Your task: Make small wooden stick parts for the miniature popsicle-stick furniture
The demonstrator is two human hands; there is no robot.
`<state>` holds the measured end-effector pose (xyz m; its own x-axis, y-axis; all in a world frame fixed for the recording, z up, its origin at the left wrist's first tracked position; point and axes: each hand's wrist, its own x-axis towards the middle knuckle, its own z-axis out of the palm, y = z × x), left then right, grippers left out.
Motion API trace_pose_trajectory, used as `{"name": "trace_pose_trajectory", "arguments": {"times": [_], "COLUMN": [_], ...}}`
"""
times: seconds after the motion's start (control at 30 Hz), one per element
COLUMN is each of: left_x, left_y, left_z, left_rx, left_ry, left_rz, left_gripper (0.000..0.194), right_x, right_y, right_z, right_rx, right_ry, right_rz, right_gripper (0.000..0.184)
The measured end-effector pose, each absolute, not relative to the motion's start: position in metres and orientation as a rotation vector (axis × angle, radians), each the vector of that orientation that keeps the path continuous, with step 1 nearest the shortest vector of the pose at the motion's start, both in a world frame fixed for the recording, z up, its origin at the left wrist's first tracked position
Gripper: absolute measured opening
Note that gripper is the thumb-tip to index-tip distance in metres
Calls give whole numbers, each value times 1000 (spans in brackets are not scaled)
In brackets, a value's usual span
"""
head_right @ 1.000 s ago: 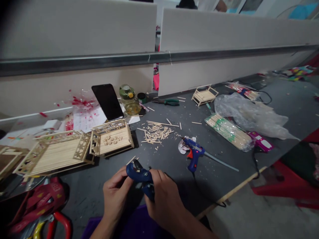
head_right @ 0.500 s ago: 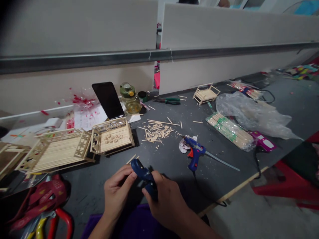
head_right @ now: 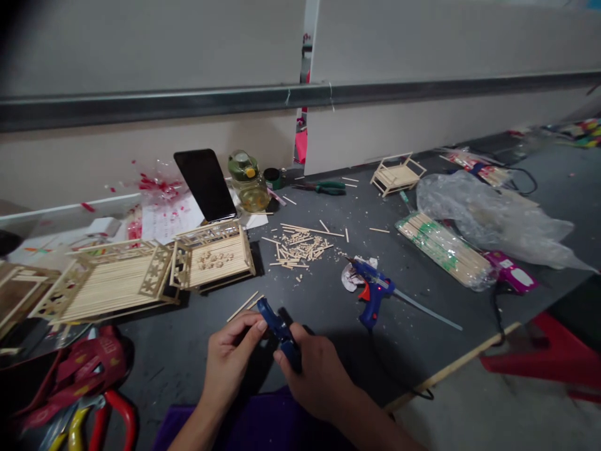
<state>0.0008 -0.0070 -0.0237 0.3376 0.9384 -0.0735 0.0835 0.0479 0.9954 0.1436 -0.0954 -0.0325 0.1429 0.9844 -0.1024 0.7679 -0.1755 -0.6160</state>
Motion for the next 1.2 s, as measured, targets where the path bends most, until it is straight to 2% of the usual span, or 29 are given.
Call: {"name": "trace_pose_trajectory", "arguments": {"times": [0.43, 0.7, 0.8, 0.87, 0.97, 1.1, 1.2], "left_x": [0, 1, -2, -5, -9, -11, -12], "left_y": [2, 5, 8, 10, 14, 17, 18], "left_z": [-41, -38, -39, -40, -42, -45, -46], "left_rx": [1270, 1314, 1322, 1300, 1273, 1336, 1575], "left_ry": [1130, 1141, 1150, 1152, 1170, 1196, 1208], "left_rz": [760, 764, 748, 733, 730, 734, 741], "left_gripper": [18, 19, 20, 20, 19, 17, 15], "right_x": [142, 143, 142, 142, 146, 159, 170], "right_y": [-92, -89, -87, -84, -78, -74, -75], "right_z": [-61, -63, -63, -54, -28, 11, 24], "right_rx": [-1954, -1883, -1877, -1924, -1962, -1701, -1477], "right_ry": [-1814, -1830, -1815, -1768, -1595, -1262, -997], "right_rz": [399, 519, 479, 585, 1042, 1520, 1653], "right_gripper": [31, 18, 23, 23, 13, 18, 26]}}
